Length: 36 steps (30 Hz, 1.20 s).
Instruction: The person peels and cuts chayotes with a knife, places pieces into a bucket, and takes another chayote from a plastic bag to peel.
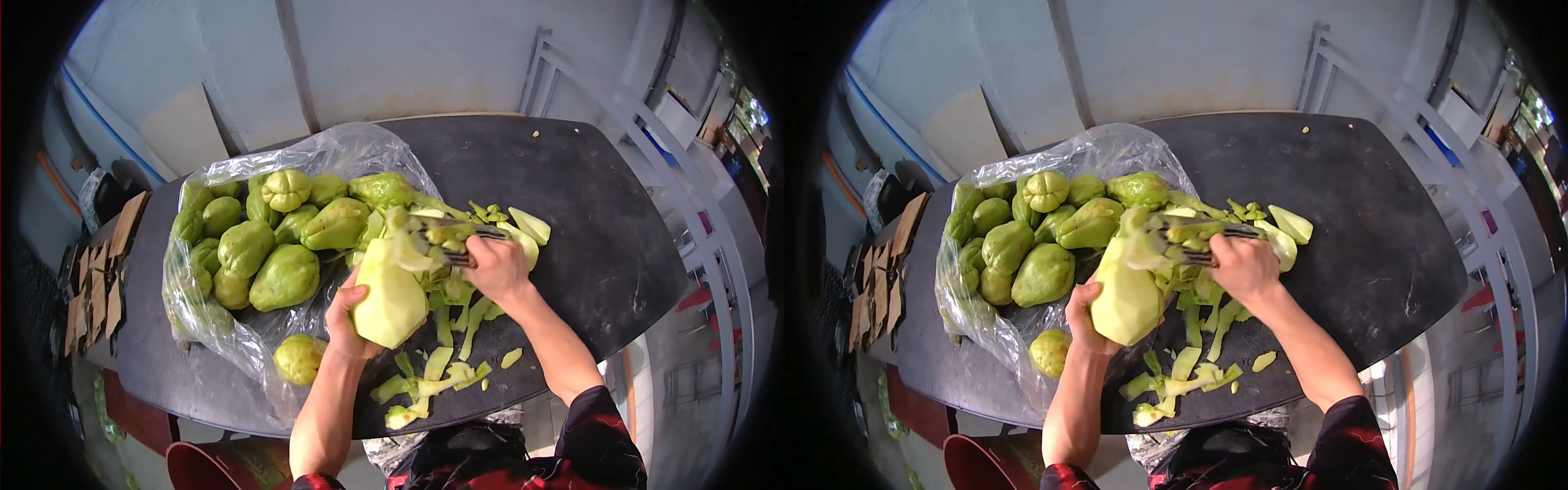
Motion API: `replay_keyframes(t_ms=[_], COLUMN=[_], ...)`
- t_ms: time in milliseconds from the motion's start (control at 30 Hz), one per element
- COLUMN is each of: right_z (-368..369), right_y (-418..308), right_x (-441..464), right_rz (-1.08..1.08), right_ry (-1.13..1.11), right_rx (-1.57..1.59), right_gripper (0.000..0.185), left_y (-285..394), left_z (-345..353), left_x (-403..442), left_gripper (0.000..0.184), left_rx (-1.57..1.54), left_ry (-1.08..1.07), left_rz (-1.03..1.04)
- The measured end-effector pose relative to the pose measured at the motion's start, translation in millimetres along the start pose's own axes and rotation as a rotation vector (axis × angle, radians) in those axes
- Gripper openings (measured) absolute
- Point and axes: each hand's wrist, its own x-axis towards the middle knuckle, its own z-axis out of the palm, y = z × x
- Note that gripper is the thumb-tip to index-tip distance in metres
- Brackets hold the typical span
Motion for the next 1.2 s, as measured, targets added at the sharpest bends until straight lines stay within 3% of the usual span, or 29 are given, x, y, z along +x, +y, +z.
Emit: replay_keyframes(t_ms=[367, 433, 500, 567, 633, 733, 833, 900, 967, 1200], right_z=[-17.4, -23.9, -33.3, -29.2, -34.7, -30.0, -31.6, -27.2, -29.8, -30.9], right_y=[3.4, 5.2, 8.6, 10.3, 1.2, -14.3, -39.5, -52.5, -65.6, -76.8], right_x=[7.8, 9.2, 12.9, 10.3, 7.2, -0.7, -0.3, -2.5, -2.6, -3.7], right_rz=[0.136, 0.192, 0.281, 0.269, 0.206, -0.057, -0.326, -0.411, -0.477, -0.506], right_ry=[0.121, 0.164, 0.089, 0.151, 0.135, 0.151, 0.2, 0.226, 0.19, 0.191], right_rx=[0.039, 0.023, -0.129, -0.092, 0.038, 0.141, 0.178, 0.184, 0.167, 0.111], right_gripper=[0.02, 0.02, 0.021, 0.022, 0.023, 0.027, 0.025, 0.016, 0.015, 0.016], left_y=[1.4, 0.2, 3.5, 8.6, 4.5, 0.6, 2.1, -0.4, -2.6, -6.8], left_z=[4.4, 5.2, 5.6, 1.0, -4.3, -10.6, -1.7, -8.8, -8.9, -13.5], left_x=[1.8, 4.6, 3.5, -0.6, 1.6, 5.7, 4.0, 2.0, 0.0, -2.4], left_gripper=[0.078, 0.075, 0.073, 0.072, 0.071, 0.071, 0.068, 0.065, 0.066, 0.066], left_rx=[-0.03, 0.635, 0.499, -0.022, -0.052, -0.244, -0.181, -0.216, -0.325, -0.188], left_ry=[0.102, 0.315, 0.324, 0.295, 0.289, 0.151, 0.328, 0.256, 0.209, 0.209], left_rz=[0.069, 0.358, 0.307, 0.069, 0.091, 0.212, 0.235, 0.205, 0.103, 0.066])
